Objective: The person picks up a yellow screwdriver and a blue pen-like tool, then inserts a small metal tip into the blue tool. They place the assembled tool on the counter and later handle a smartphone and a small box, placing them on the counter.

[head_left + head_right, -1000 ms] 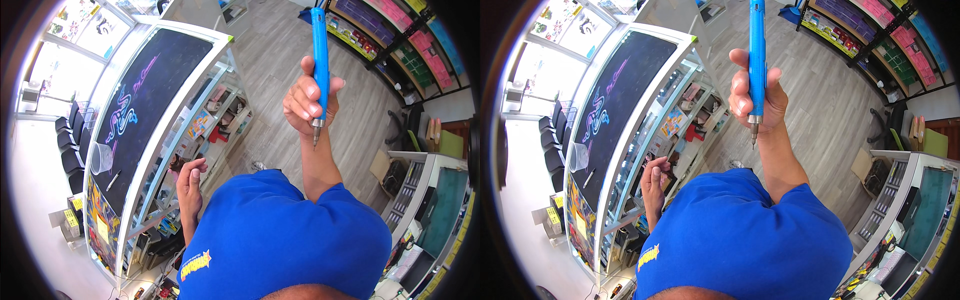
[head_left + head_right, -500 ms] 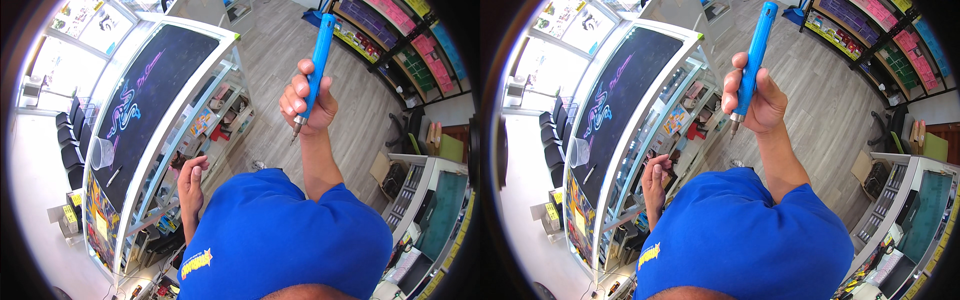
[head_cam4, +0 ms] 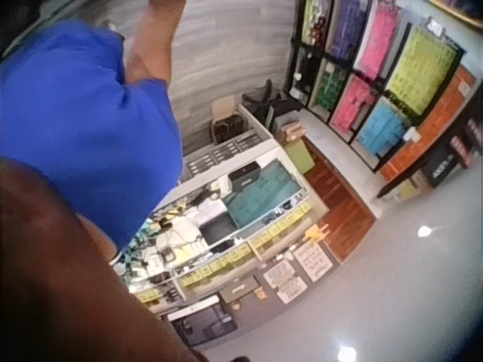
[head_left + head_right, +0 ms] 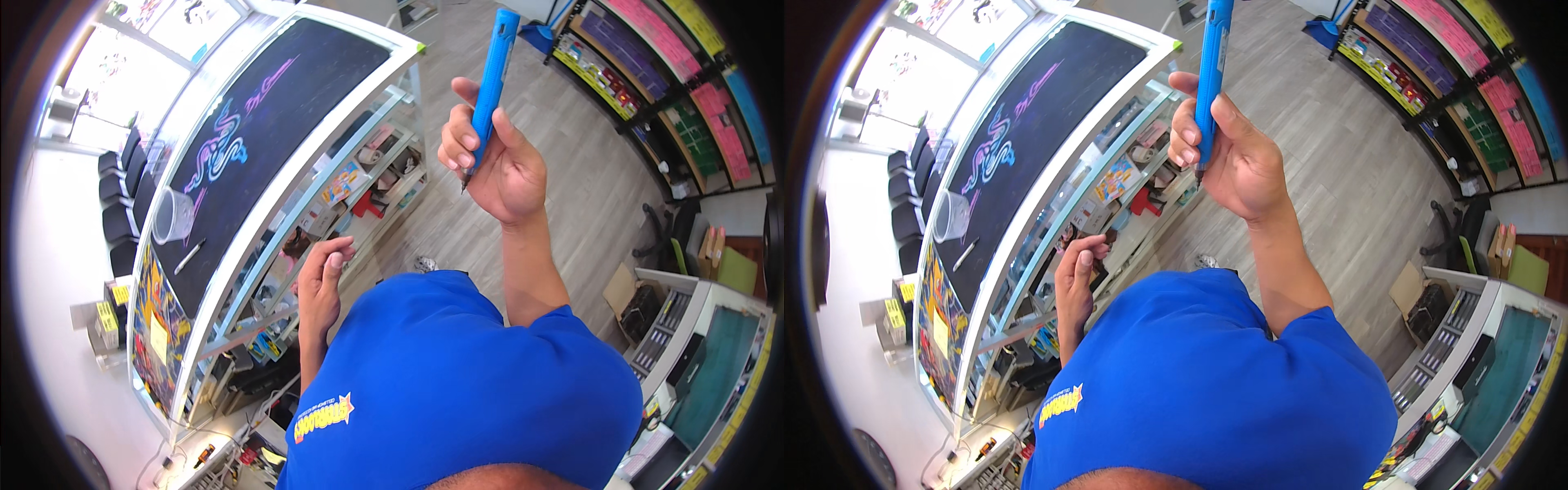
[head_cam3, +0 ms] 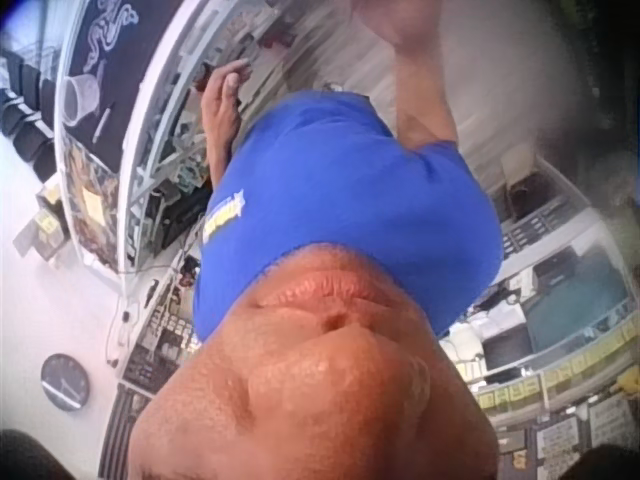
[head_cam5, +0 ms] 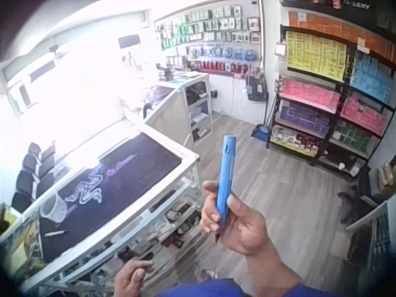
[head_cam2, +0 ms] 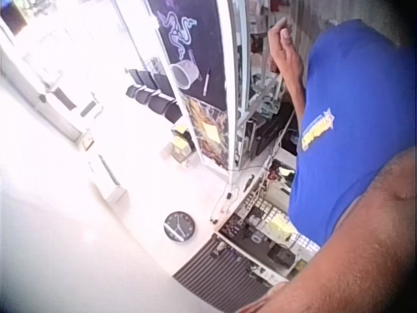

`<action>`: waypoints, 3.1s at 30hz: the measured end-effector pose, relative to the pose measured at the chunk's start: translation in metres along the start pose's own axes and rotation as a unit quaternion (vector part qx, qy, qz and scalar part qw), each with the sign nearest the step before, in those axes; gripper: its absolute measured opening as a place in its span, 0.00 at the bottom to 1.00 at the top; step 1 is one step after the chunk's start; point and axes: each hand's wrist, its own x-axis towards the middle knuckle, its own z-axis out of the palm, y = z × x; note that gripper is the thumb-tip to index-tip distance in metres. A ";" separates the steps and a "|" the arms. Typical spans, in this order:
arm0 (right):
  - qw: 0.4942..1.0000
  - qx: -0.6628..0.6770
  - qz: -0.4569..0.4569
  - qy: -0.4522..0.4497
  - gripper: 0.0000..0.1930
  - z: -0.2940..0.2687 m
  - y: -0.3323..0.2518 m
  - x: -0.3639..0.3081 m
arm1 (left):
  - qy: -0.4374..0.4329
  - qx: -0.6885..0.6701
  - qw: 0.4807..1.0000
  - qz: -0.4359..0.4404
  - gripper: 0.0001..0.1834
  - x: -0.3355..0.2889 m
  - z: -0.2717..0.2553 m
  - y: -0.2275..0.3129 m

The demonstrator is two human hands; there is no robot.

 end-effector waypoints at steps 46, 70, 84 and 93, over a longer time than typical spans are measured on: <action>0.995 0.021 0.057 -0.073 0.28 0.008 0.030 -0.014 | 0.009 0.009 1.000 0.015 0.20 -0.009 0.010 0.002; 0.999 0.018 0.026 -0.032 0.27 0.031 0.053 0.001 | -0.124 0.001 0.978 0.167 0.12 0.022 0.038 0.071; 0.998 0.023 0.041 -0.032 0.27 0.033 0.058 0.003 | -0.114 0.001 0.980 0.161 0.11 0.031 0.039 0.068; 0.997 0.032 0.038 -0.055 0.30 0.032 0.068 0.012 | -0.096 -0.006 0.983 0.155 0.09 0.032 0.027 0.072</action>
